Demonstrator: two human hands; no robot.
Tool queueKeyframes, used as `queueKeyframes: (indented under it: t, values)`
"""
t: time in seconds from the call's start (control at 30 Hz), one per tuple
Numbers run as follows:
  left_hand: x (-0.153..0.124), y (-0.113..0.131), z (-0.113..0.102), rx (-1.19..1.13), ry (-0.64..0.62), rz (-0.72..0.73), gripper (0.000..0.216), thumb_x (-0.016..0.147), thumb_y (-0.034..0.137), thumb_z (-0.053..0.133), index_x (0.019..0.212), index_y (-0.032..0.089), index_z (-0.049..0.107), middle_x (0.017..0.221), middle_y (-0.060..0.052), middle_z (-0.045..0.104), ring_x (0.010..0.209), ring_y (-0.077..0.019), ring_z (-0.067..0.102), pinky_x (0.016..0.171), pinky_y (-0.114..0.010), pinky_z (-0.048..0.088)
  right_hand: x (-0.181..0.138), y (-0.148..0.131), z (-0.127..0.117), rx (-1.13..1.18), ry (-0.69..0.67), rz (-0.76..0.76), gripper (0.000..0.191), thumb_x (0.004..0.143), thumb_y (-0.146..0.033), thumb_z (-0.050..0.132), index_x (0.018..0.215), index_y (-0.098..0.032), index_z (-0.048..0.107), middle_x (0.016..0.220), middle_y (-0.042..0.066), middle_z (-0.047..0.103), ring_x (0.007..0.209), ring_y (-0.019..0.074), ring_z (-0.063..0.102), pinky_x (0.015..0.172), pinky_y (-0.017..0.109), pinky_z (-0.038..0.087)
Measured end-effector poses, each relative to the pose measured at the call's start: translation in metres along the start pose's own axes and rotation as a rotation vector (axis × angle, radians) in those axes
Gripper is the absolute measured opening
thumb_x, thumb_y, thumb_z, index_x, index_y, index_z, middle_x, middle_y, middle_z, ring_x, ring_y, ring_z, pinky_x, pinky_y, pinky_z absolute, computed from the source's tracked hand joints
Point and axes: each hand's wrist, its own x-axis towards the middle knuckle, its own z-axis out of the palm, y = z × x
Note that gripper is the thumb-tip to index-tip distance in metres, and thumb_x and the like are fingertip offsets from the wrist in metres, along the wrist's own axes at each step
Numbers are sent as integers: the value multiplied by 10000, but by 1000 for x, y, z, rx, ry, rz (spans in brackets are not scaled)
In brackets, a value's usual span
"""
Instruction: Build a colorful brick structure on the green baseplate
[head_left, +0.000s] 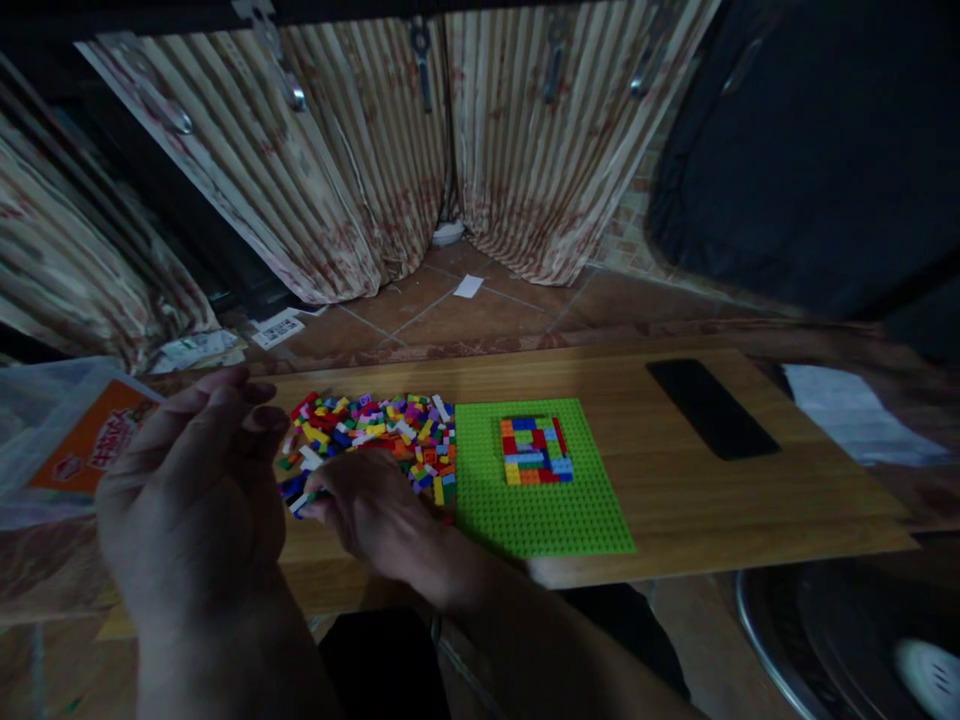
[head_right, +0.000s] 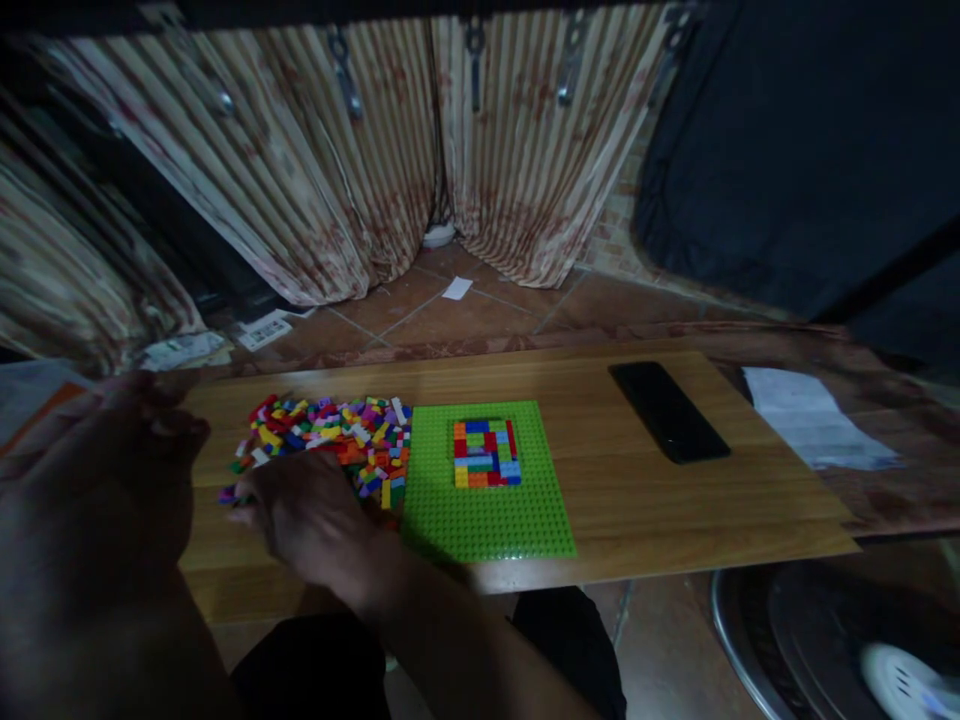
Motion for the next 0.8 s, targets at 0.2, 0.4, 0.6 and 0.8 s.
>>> queueKeyframes:
  t: [0.2,0.4,0.6,0.8]
  values:
    - [-2,-11,7,25,-81,-33,113,718,159,687,826,130,687,784,-4,676,658,-60,592,589,-144,475,-16,9,-51,185,187,271,124,905,-274,556,1011,-233,606,970,3,699,866,137,644,770,253,468]
    - [-25,-45,35,233,-478,-230,226,706,265,714,888,132,705,818,-28,707,732,-121,621,673,-209,482,-53,41,-108,210,350,268,133,873,-235,584,981,-234,662,948,5,703,895,139,643,817,273,479]
    - [-52,-83,55,375,-764,-214,248,798,315,612,961,149,698,836,-31,701,755,-151,624,697,-258,478,-102,59,-151,102,243,373,161,883,-216,551,968,-226,687,930,21,699,845,150,648,782,293,485]
    - [-67,-86,58,488,-1030,-9,236,799,250,628,1025,204,682,992,-34,689,897,-168,631,845,-313,492,-128,64,-150,-19,213,365,119,849,-243,623,912,-271,721,851,5,713,825,173,621,800,337,469]
